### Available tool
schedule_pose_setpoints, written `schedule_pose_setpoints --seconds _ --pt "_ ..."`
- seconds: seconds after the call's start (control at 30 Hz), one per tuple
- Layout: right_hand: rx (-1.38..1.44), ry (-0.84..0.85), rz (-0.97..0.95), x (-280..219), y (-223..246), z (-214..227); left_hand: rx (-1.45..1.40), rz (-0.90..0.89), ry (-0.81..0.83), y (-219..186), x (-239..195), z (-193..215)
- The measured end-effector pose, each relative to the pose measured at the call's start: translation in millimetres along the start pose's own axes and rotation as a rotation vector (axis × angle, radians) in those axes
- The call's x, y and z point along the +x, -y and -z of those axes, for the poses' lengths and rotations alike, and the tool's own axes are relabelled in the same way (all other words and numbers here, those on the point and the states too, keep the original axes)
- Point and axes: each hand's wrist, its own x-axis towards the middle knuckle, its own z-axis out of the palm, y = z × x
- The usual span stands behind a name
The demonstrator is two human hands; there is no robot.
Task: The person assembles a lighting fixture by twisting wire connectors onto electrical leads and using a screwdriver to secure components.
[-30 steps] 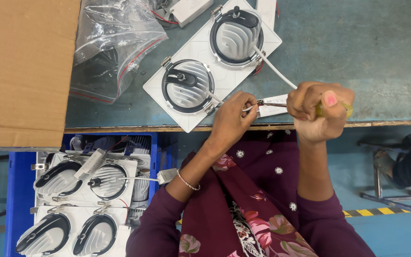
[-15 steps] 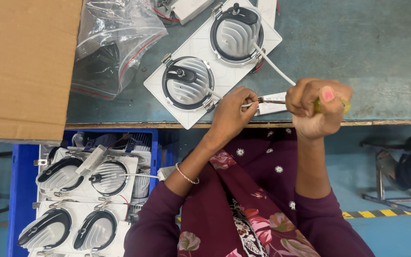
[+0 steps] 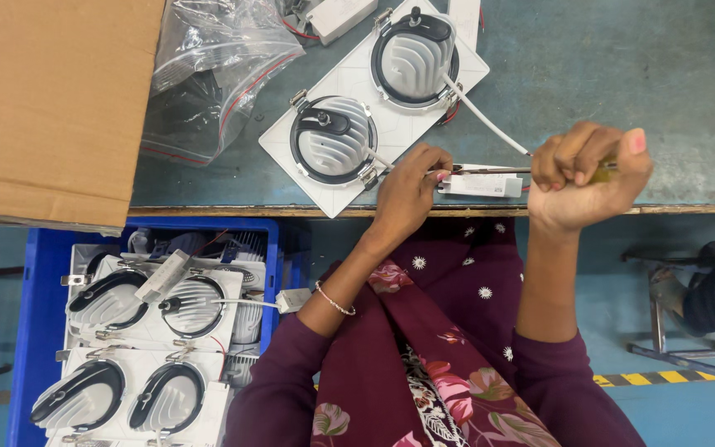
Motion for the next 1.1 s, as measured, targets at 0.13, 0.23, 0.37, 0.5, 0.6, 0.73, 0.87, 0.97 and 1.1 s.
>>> schedule_pose_setpoints --seconds 0.13,0.23,0.37,0.5,0.6,0.73,0.87,0.97,1.1 --pt "0.003 0.012 0.02 -1 -1 -3 -0.032 -0.043 -0.021 2 0 -1" --pt "-0.05 0.022 0.061 -3 -3 -10 -0.025 -0.045 -0.011 6 1 -3" --pt "-0.029 0.057 0.052 -3 -3 -13 -0.104 0.079 0.082 9 8 -4" --pt "-0.049 0.072 0.076 -3 -5 -13 0.026 0.088 -0.048 7 8 -15" --pt "-0.041 0.082 0.082 -2 -5 -13 0.116 0.062 -0.137 5 4 -22" --pt "-0.048 0.117 0.062 0 -4 -19 0.156 0.003 -0.233 5 -4 -30" --pt "-0.083 0.138 0.048 0 1 -31 0.202 -0.052 -0.288 8 -6 -32" --pt "-0.109 0.144 0.069 1 5 -35 0.172 -0.05 -0.264 8 -6 -31" --pt "-0.089 0.177 0.043 5 5 -37 0.111 -0.017 -0.242 5 -6 -30"
